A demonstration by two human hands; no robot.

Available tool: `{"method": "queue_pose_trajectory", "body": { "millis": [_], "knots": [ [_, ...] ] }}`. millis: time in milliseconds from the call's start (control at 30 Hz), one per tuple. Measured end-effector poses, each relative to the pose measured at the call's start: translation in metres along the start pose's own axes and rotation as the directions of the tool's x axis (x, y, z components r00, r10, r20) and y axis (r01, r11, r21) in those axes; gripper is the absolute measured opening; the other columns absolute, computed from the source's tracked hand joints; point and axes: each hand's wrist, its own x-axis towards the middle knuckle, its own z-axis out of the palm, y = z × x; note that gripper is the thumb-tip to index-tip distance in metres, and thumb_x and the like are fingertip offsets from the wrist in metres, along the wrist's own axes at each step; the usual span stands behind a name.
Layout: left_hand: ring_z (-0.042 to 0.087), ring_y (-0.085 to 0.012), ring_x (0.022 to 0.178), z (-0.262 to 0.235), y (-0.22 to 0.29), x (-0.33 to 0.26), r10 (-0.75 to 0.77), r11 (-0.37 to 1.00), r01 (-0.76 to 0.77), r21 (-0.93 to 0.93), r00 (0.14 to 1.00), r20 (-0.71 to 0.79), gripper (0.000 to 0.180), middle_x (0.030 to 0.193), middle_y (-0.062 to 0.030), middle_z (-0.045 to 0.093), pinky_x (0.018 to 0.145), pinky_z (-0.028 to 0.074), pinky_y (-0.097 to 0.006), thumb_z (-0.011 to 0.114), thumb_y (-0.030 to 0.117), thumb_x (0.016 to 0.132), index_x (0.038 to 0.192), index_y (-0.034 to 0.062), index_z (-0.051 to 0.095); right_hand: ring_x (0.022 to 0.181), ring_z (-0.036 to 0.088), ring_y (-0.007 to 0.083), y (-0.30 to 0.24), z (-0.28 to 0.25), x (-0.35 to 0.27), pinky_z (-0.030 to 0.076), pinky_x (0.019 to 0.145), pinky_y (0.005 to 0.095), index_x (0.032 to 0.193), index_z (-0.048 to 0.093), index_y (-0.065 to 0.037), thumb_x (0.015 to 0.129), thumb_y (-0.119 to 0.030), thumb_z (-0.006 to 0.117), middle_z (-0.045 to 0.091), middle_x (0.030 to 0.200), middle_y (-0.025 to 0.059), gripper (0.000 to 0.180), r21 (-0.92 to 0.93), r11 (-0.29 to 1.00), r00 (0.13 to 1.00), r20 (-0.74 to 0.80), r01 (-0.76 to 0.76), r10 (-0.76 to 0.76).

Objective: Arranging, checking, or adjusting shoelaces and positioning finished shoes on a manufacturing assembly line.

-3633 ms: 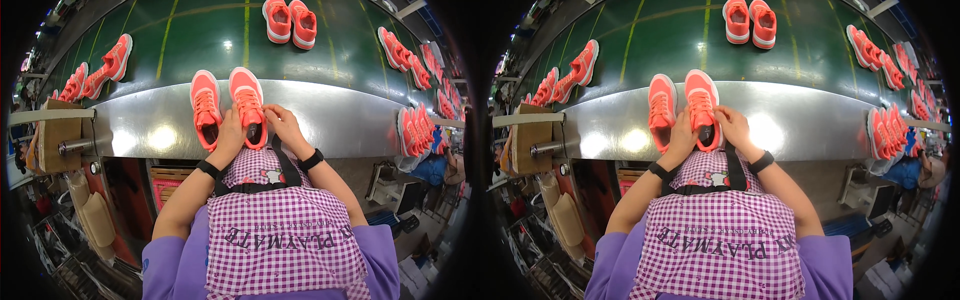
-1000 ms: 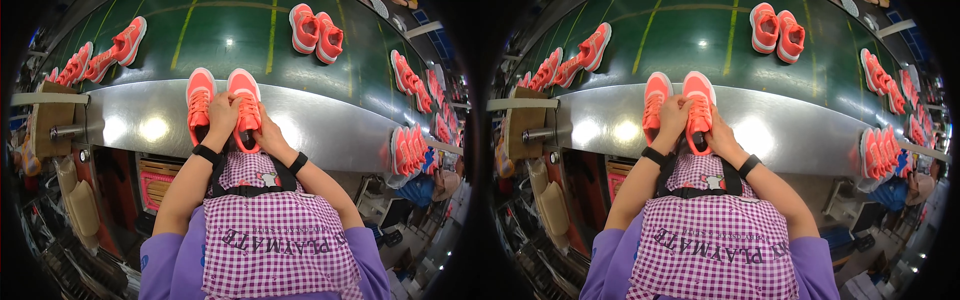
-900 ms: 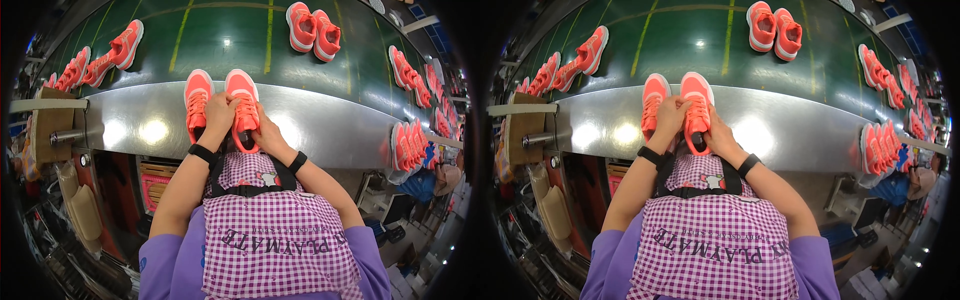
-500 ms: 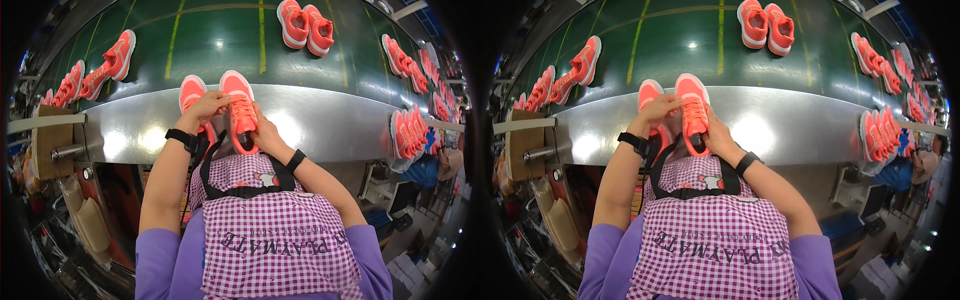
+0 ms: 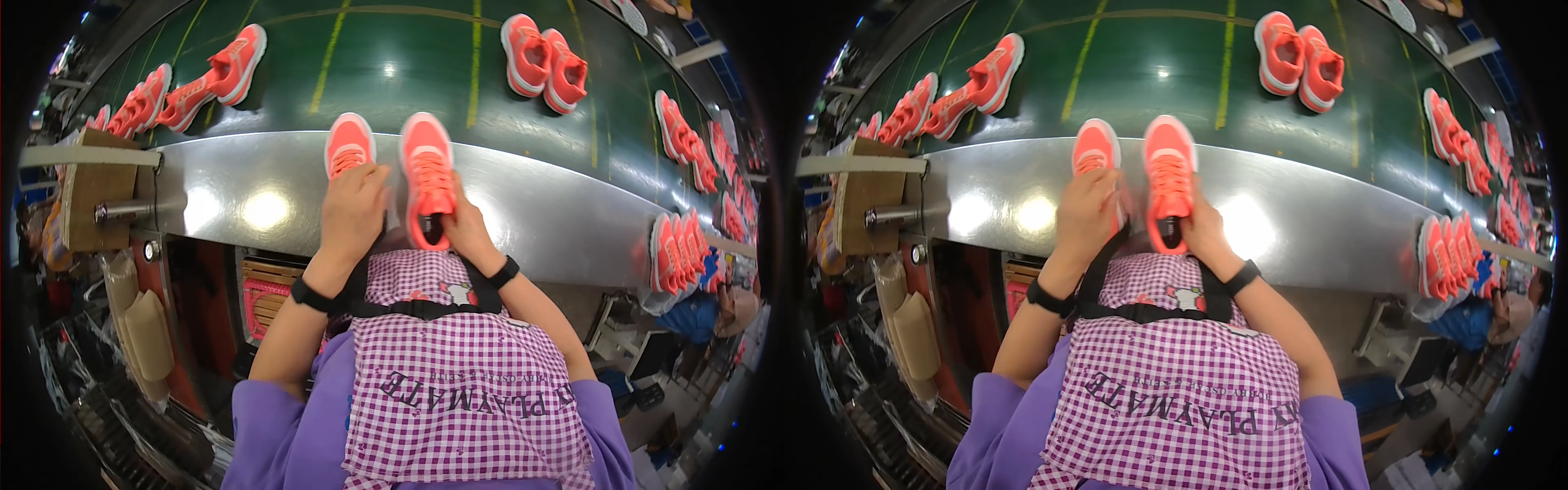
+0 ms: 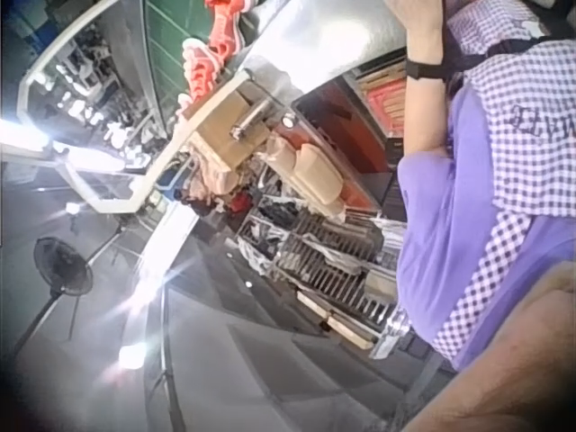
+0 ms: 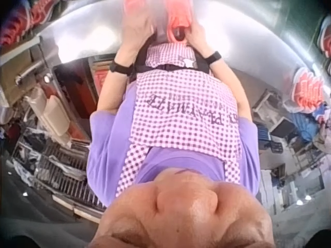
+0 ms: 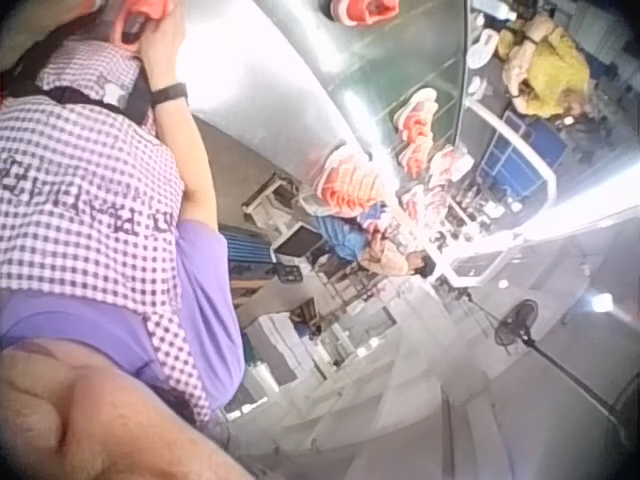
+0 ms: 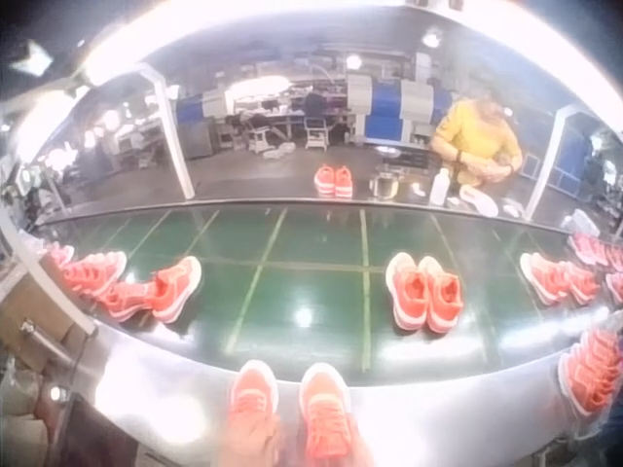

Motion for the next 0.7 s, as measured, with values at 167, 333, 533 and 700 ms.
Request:
{"method": "queue_pose_trajectory", "body": {
  "millis": [167,333,533,700],
  "knots": [
    [0.059,-0.0324,0.097,-0.022,-0.052,-0.075,-0.363,0.932,0.357,-0.067,0.922,-0.132,0.046,0.105,-0.0154,0.061,0.086,0.048,-0.040,0.070,0.016,0.081,0.123,0.0039,0.055,0.088,0.064,0.0465,0.043,-0.052,0.013,0.051,0.071,0.0501,0.148,0.025,-0.010,0.087,-0.011,0.055,0.065,0.097,0.0296,0.068,-0.081,0.996,0.989,-0.143,-0.031,0.019],
    [0.060,-0.0304,0.094,0.014,-0.061,-0.085,-0.709,0.451,0.719,-0.530,0.649,0.277,0.065,0.106,-0.0174,0.058,0.083,0.049,-0.040,0.075,0.024,0.079,0.133,0.0017,0.047,0.098,0.061,0.0422,0.014,-0.100,0.034,0.049,0.085,0.0466,0.145,0.031,-0.007,0.085,-0.008,0.058,0.063,0.107,0.0266,0.066,-0.455,0.888,0.975,-0.221,-0.073,-0.033],
    [0.058,-0.0379,0.093,0.053,-0.051,-0.067,-0.570,0.815,0.553,-0.174,0.819,-0.067,0.069,0.103,-0.0188,0.056,0.081,0.048,-0.043,0.076,0.026,0.076,0.132,0.0026,0.042,0.119,0.048,0.0408,-0.070,-0.048,0.013,0.042,0.099,0.0462,0.125,0.053,0.000,0.079,-0.019,0.071,0.050,0.132,0.0241,0.052,-0.132,0.921,0.929,0.107,0.366,-0.354],
    [0.059,-0.0293,0.084,0.037,-0.056,-0.050,0.061,0.990,-0.026,0.137,0.964,-0.259,0.037,0.100,-0.0099,0.058,0.073,0.050,-0.038,0.068,0.012,0.076,0.112,0.0055,0.059,0.115,0.048,0.0446,-0.066,0.017,0.002,0.044,0.097,0.0466,0.117,0.058,0.001,0.070,-0.037,0.079,0.050,0.125,0.0273,0.064,-0.096,0.881,0.791,0.493,0.463,-0.362]
  ]
}}
